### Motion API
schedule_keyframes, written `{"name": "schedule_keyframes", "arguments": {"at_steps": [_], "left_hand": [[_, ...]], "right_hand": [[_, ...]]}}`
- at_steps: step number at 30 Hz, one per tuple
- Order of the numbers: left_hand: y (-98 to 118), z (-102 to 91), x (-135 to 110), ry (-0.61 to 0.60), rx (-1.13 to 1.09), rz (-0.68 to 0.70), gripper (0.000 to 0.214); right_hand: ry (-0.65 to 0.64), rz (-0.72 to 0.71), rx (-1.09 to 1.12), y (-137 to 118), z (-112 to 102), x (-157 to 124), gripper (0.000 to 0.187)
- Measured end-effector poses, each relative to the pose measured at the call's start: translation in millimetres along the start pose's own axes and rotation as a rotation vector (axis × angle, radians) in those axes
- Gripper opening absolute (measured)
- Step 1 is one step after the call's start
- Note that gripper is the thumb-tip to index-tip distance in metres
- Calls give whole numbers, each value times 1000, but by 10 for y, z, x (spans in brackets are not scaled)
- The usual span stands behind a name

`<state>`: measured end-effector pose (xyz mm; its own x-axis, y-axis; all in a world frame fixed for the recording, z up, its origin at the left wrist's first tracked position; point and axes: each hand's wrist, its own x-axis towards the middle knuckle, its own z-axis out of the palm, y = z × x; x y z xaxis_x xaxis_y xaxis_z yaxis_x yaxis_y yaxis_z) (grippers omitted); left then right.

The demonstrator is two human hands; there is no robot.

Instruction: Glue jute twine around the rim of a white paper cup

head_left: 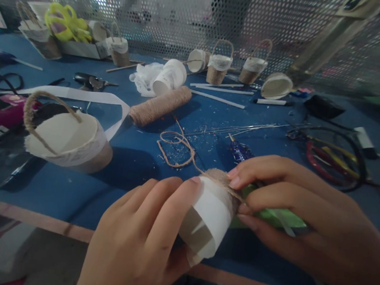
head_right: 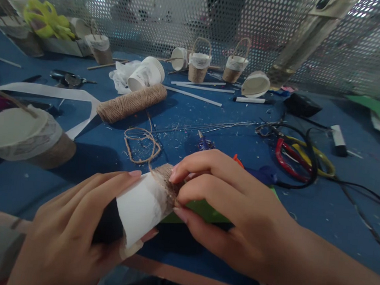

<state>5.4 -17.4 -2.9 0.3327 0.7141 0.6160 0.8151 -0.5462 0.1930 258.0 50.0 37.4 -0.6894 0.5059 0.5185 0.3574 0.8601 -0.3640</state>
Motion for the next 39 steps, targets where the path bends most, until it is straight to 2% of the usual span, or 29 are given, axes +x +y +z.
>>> {"name": "schedule_keyframes", "arguments": {"at_steps": [15, 39], "left_hand": [[-8, 5, -26, 17, -7, 20, 41], [-16, 17, -23, 19, 7, 29, 43]], "right_hand": [[-49, -8, -31, 16, -17, -40, 11], [-25, -14, 15, 27, 2, -14, 10]]}}
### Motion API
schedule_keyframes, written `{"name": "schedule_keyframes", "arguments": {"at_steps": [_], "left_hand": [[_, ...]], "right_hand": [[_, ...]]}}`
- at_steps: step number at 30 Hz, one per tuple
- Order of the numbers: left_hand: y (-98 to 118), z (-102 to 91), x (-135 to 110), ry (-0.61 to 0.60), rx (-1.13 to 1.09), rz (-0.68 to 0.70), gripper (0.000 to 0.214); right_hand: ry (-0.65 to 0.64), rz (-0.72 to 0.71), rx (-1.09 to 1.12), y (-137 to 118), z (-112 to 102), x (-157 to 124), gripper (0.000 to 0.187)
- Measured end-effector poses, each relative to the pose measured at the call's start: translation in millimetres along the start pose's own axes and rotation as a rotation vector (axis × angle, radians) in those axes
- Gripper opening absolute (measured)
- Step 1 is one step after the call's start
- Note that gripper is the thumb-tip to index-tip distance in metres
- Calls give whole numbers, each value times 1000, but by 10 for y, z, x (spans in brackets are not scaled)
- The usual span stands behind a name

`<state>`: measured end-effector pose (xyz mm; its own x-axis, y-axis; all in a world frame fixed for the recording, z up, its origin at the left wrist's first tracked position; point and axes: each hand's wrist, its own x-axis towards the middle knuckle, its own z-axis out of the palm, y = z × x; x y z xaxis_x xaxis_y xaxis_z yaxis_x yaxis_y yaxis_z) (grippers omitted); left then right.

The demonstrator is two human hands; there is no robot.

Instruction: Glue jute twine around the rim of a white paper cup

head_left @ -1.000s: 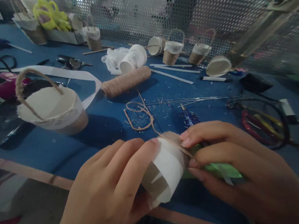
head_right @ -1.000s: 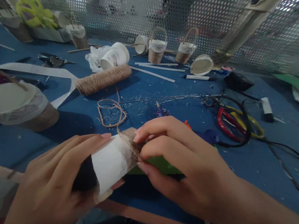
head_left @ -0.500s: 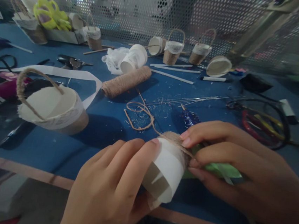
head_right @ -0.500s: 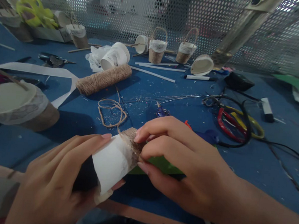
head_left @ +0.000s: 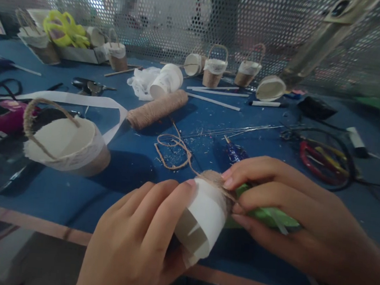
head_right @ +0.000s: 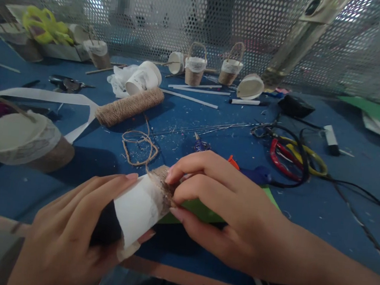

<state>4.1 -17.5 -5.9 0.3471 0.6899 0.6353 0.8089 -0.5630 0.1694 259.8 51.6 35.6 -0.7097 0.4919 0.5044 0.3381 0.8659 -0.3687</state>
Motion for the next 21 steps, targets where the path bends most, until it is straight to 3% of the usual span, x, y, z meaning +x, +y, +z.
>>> {"name": "schedule_keyframes", "arguments": {"at_steps": [21], "left_hand": [[-14, -13, 35, 6, 35, 28, 40]], "right_hand": [[-9, 4, 58, -6, -10, 1, 17]]}}
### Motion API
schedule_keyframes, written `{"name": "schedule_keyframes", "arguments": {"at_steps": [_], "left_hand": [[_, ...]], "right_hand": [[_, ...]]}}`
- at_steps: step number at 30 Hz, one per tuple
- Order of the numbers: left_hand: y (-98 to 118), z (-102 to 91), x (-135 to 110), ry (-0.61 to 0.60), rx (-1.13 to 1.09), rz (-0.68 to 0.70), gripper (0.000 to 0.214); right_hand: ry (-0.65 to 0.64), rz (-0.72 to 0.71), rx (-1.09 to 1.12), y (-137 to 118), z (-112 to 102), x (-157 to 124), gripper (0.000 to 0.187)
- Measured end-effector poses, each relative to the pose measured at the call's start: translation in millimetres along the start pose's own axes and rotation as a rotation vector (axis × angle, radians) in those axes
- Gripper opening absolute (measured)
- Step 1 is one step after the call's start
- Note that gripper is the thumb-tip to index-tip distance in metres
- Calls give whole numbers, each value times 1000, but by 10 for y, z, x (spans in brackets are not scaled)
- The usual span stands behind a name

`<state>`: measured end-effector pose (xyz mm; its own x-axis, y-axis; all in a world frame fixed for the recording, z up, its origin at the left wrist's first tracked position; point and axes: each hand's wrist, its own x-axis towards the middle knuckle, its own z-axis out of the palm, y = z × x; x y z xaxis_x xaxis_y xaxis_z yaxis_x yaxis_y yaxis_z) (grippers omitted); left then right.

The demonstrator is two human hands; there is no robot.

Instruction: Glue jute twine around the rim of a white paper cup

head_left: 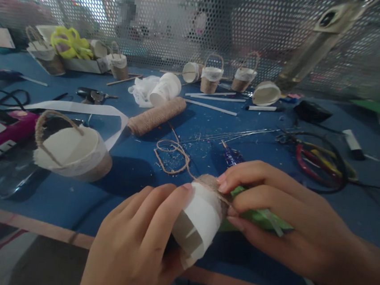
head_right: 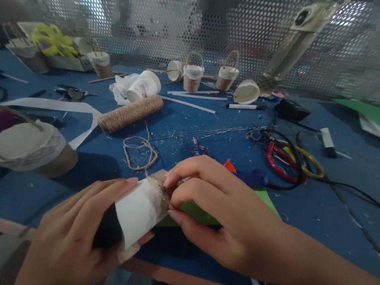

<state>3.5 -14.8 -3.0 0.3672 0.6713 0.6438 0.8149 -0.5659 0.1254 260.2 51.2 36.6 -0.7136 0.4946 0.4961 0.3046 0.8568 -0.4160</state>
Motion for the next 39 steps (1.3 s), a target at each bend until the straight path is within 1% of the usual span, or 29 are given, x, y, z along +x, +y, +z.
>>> {"name": "schedule_keyframes", "arguments": {"at_steps": [7, 13, 26, 39], "left_hand": [[8, -4, -9, 2, -1, 6, 40], [-6, 0, -9, 0, -8, -3, 41], [12, -2, -25, -8, -25, -34, 40], [9, 4, -29, -12, -34, -28, 41]], "right_hand": [[-7, -7, -6, 0, -15, 1, 16], [-43, -7, -24, 24, -13, -15, 18], [12, -8, -13, 6, -6, 17, 16], [9, 1, 1, 16, 3, -17, 15]]}}
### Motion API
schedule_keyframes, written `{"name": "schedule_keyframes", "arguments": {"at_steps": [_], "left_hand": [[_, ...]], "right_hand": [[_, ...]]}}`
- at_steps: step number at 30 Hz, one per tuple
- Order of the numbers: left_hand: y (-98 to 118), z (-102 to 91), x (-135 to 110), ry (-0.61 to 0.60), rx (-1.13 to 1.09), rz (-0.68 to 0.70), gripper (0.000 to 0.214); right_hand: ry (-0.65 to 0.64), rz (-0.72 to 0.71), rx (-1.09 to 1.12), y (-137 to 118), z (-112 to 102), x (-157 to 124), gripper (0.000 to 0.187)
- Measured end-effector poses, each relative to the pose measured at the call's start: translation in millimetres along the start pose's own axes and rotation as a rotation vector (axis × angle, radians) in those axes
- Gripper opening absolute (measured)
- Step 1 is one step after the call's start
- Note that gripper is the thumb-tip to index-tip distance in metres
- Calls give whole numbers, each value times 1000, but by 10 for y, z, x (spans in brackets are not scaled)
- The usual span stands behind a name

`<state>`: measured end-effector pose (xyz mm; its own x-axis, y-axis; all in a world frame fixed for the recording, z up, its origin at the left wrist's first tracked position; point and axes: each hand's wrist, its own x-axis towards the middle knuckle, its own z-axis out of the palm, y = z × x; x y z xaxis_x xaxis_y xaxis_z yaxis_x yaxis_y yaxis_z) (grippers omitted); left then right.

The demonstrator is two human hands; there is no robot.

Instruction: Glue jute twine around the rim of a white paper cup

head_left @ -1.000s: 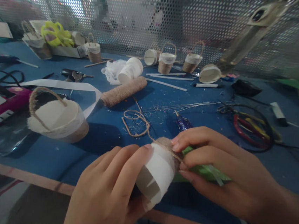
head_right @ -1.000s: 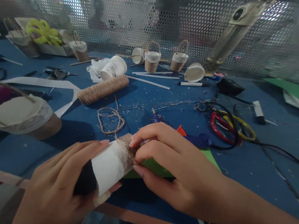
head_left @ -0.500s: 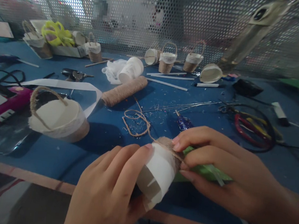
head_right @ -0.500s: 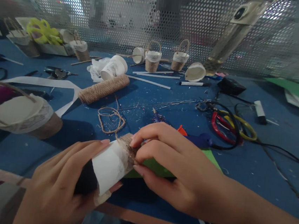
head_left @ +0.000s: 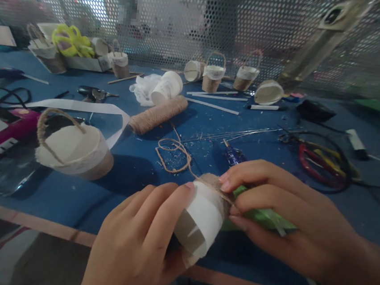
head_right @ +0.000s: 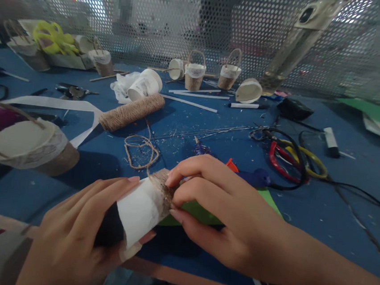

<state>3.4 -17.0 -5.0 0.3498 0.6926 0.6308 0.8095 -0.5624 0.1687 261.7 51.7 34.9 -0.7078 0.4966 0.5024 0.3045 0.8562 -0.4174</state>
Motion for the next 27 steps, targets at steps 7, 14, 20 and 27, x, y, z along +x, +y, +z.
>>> {"name": "schedule_keyframes", "arguments": {"at_steps": [7, 14, 20, 27], "left_hand": [[-5, 10, 3, 11, 7, 2, 42], [2, -5, -4, 5, 7, -2, 42], [18, -13, -3, 8, 3, -8, 40], [17, 18, 5, 14, -10, -7, 43]], "right_hand": [[-9, 0, -12, -5, 0, -12, 17], [-17, -8, -4, 12, 3, -18, 15], [-11, -27, -20, 8, -7, 6, 15], [10, -15, -31, -10, -16, 16, 13]]}}
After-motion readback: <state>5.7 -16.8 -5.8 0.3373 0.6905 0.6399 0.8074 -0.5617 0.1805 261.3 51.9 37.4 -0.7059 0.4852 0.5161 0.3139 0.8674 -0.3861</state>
